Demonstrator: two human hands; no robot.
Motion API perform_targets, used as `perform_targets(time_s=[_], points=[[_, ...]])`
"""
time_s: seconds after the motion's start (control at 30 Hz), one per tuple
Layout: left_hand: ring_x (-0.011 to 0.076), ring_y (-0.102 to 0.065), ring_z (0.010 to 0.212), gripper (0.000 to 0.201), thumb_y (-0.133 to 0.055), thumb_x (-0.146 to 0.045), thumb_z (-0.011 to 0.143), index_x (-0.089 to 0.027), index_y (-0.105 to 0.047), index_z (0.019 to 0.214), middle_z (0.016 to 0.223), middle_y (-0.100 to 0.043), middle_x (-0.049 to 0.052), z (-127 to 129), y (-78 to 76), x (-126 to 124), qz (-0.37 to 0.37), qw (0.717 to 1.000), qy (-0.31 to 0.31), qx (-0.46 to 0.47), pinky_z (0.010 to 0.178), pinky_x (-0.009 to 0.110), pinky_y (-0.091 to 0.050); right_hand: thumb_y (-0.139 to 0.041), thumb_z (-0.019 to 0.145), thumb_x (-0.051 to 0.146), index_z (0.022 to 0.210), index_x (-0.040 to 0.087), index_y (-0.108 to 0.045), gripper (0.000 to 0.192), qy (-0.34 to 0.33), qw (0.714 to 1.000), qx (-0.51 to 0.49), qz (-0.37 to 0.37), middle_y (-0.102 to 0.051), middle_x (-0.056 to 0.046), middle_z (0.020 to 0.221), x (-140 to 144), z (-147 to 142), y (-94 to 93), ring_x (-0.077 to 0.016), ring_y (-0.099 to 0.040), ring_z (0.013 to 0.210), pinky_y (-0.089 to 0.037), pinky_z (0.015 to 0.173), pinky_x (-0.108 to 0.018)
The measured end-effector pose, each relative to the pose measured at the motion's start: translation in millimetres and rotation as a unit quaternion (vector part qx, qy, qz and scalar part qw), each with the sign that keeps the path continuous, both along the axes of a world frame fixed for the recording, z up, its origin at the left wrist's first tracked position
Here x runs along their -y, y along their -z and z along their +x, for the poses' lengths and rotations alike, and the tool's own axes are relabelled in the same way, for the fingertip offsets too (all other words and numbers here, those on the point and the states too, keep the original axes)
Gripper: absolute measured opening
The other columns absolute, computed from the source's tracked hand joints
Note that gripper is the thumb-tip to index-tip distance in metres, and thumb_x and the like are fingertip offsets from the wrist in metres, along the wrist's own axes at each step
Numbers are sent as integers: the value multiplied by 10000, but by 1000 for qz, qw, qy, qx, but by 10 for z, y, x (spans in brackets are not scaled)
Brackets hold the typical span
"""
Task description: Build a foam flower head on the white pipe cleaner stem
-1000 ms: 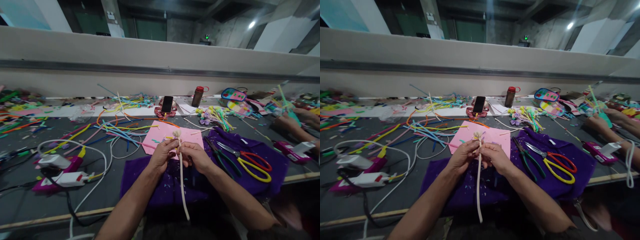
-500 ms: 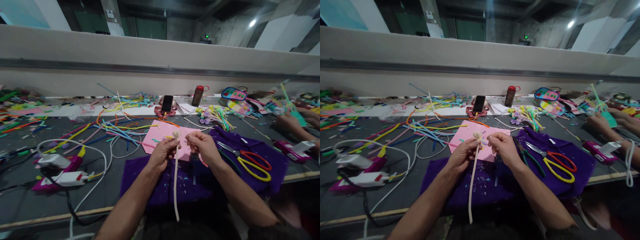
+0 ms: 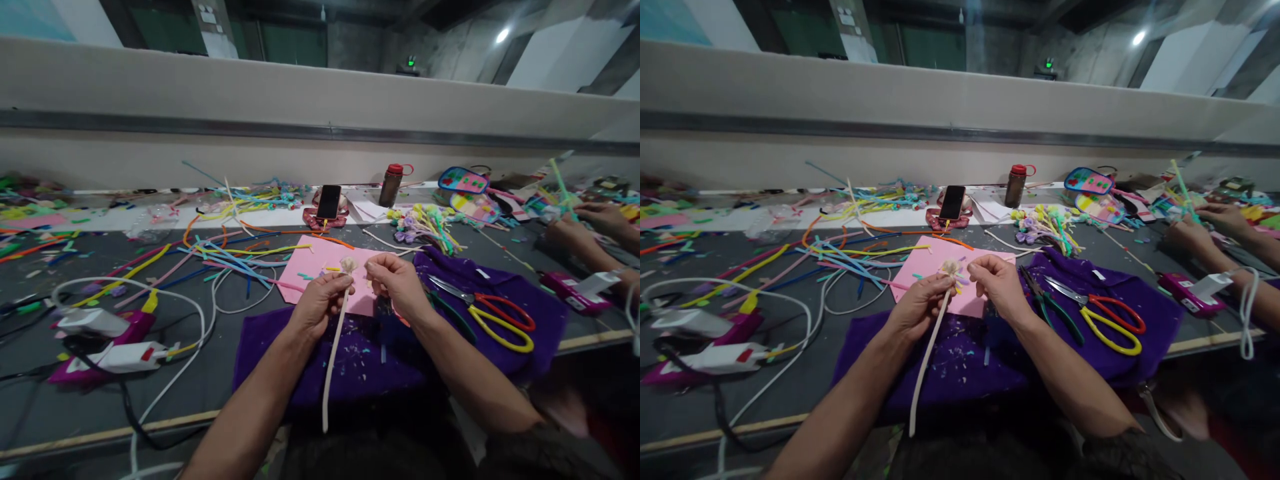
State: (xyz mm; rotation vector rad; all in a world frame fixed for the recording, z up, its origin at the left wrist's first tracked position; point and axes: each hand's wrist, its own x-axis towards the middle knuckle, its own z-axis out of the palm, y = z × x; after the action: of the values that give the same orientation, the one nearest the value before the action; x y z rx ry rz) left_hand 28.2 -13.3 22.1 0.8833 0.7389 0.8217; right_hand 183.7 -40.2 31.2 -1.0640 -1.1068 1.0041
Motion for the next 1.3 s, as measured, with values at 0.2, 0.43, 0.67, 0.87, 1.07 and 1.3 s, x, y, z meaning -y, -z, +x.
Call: perform_targets(time_s=[0.2, 0.43, 0.67, 0.87, 1.07, 1.3], points=[[-5, -373, 379, 189, -682, -262, 656, -115, -569, 692, 578, -541, -31, -76, -79, -50, -14, 998, -47, 37, 318, 109, -203, -637, 693, 292, 645, 150, -539, 179, 20, 996, 87, -6, -495, 53, 435, 80, 79, -78, -56, -404, 374, -292, 379, -172], [-3, -397, 371, 170, -667, -250, 673, -118, -568, 711, 621, -602, -10, -114, -70, -81, 0, 998, -47, 50, 302, 102, -234, -581, 729, 212, 682, 163, -513, 97, -1, 984, 179, -15, -489, 56, 498, 306, 227, 46, -58, -415, 400, -322, 398, -183], [-12, -342, 312, 188, -662, -249, 688, -135, -535, 767, 609, -600, -17, -57, -5, -87, -10, 998, 2, 60, 263, 96, -210, -529, 733, 142, 675, 173, -504, 71, 42, 947, 319, 3, -504, 20, 614, 649, 537, 304, -92, -459, 525, -354, 477, -211], [-14, -375, 309, 197, -665, -243, 688, -124, -542, 785, 615, -603, -18, -23, 41, -96, -12, 999, 17, 48, 272, 93, -262, -515, 714, 114, 666, 188, -490, 91, 62, 928, 366, 22, -522, 7, 647, 828, 626, 396, -112, -472, 554, -359, 492, -224], [-14, -380, 326, 174, -653, -231, 706, -122, -552, 795, 626, -603, -17, -24, 45, -109, -15, 999, 15, 43, 285, 90, -274, -503, 695, 86, 660, 198, -465, 123, 55, 921, 382, 49, -531, 1, 664, 838, 613, 392, -132, -499, 600, -370, 534, -240], [-16, -354, 321, 159, -661, -199, 685, -126, -545, 766, 581, -577, -34, -86, -58, -124, -35, 997, -29, 66, 280, 80, -267, -469, 711, 66, 675, 197, -432, 142, 11, 918, 390, 71, -517, -5, 699, 855, 641, 339, -133, -490, 637, -375, 586, -252]])
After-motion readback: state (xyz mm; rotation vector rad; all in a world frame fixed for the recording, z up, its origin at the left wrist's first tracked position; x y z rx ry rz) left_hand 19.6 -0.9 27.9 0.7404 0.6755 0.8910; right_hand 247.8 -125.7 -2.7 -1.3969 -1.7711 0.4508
